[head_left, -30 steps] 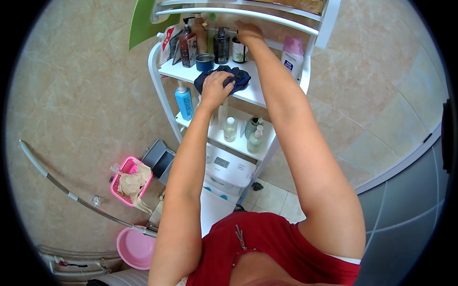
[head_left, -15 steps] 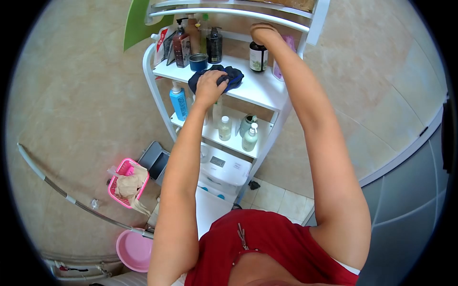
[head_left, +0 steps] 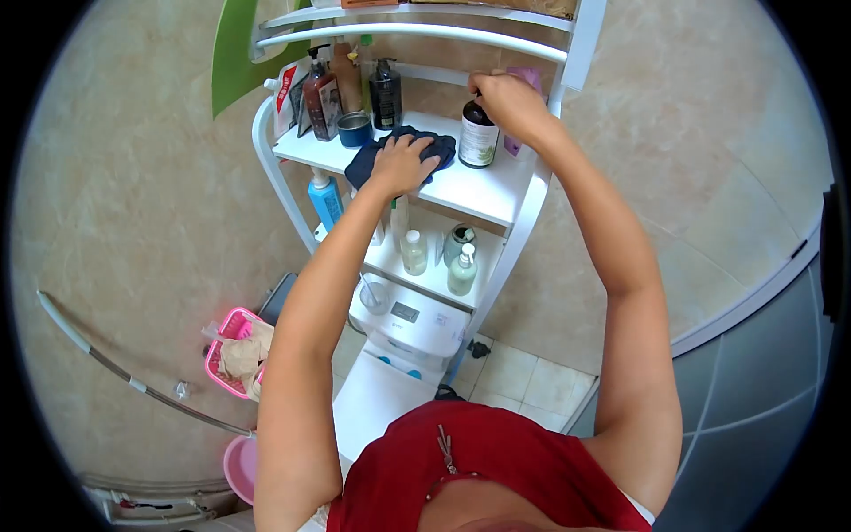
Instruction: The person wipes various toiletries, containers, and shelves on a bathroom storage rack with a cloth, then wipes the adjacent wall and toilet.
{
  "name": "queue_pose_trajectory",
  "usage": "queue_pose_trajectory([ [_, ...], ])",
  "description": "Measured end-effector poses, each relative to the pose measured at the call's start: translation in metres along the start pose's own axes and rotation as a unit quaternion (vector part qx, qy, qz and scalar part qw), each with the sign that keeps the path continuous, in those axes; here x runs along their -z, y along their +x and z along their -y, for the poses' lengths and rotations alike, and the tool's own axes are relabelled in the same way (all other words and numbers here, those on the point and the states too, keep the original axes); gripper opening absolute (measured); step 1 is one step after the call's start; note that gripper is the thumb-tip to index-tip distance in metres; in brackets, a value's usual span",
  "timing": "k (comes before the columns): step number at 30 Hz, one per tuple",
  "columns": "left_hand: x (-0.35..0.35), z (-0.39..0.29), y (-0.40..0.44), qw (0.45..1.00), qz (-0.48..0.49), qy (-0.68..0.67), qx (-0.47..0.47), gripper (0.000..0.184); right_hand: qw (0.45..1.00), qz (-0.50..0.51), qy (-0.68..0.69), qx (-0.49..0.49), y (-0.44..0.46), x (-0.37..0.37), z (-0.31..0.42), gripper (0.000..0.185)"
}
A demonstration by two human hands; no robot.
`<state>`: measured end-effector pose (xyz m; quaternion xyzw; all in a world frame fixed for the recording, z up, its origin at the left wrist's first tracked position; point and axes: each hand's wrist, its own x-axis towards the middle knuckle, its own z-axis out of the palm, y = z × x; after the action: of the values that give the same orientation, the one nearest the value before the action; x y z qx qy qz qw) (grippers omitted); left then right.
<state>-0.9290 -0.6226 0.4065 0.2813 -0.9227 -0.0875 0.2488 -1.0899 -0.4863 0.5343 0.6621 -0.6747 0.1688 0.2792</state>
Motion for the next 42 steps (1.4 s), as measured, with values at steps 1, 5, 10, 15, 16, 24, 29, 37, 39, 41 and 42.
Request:
queue_pose_trajectory([
  [1,-0.003,0.000,0.008,1.000,0.008,-0.002,-0.004,0.055,1.000,0.004,0.005,0.011,0.003,-0.002,-0.005,0.015],
  [5,-0.015,-0.001,0.039,0.999,0.036,0.004,-0.014,0.055,0.999,-0.027,0.027,-0.010,-0.010,-0.001,-0.007,0.018],
  [10,-0.030,-0.009,0.076,0.997,0.076,0.021,0.001,0.059,0.998,-0.044,-0.033,-0.036,-0.028,0.015,0.006,0.017],
  [15,-0.038,-0.012,0.105,0.994,0.100,0.043,0.008,0.064,0.993,-0.088,-0.057,-0.044,-0.039,0.019,0.004,0.016],
  [16,-0.041,-0.011,0.110,0.994,0.101,0.038,0.009,0.064,0.994,-0.090,-0.056,-0.036,-0.041,0.019,0.002,0.016],
  [24,-0.043,-0.012,0.123,0.994,0.107,0.026,0.028,0.066,0.990,-0.104,-0.090,-0.014,-0.050,0.024,-0.004,0.014],
  [29,-0.042,-0.010,0.099,0.997,0.073,0.014,-0.028,0.058,0.992,-0.106,-0.065,0.000,-0.048,0.017,-0.010,0.014],
  [37,-0.005,-0.017,0.004,0.993,0.012,-0.037,-0.114,0.046,0.991,-0.108,-0.074,-0.018,-0.050,0.012,-0.010,0.016],
  [39,0.010,-0.011,-0.019,0.990,0.000,-0.063,-0.126,0.044,0.974,-0.175,-0.139,0.024,-0.049,0.013,-0.007,0.016],
  [41,0.017,-0.003,-0.037,0.985,-0.048,-0.074,-0.145,0.040,0.969,-0.188,-0.158,0.042,-0.048,0.022,0.004,0.015],
  [42,0.020,0.001,-0.044,0.985,-0.059,-0.080,-0.139,0.039,0.975,-0.166,-0.144,0.039,-0.048,0.034,0.019,0.015],
])
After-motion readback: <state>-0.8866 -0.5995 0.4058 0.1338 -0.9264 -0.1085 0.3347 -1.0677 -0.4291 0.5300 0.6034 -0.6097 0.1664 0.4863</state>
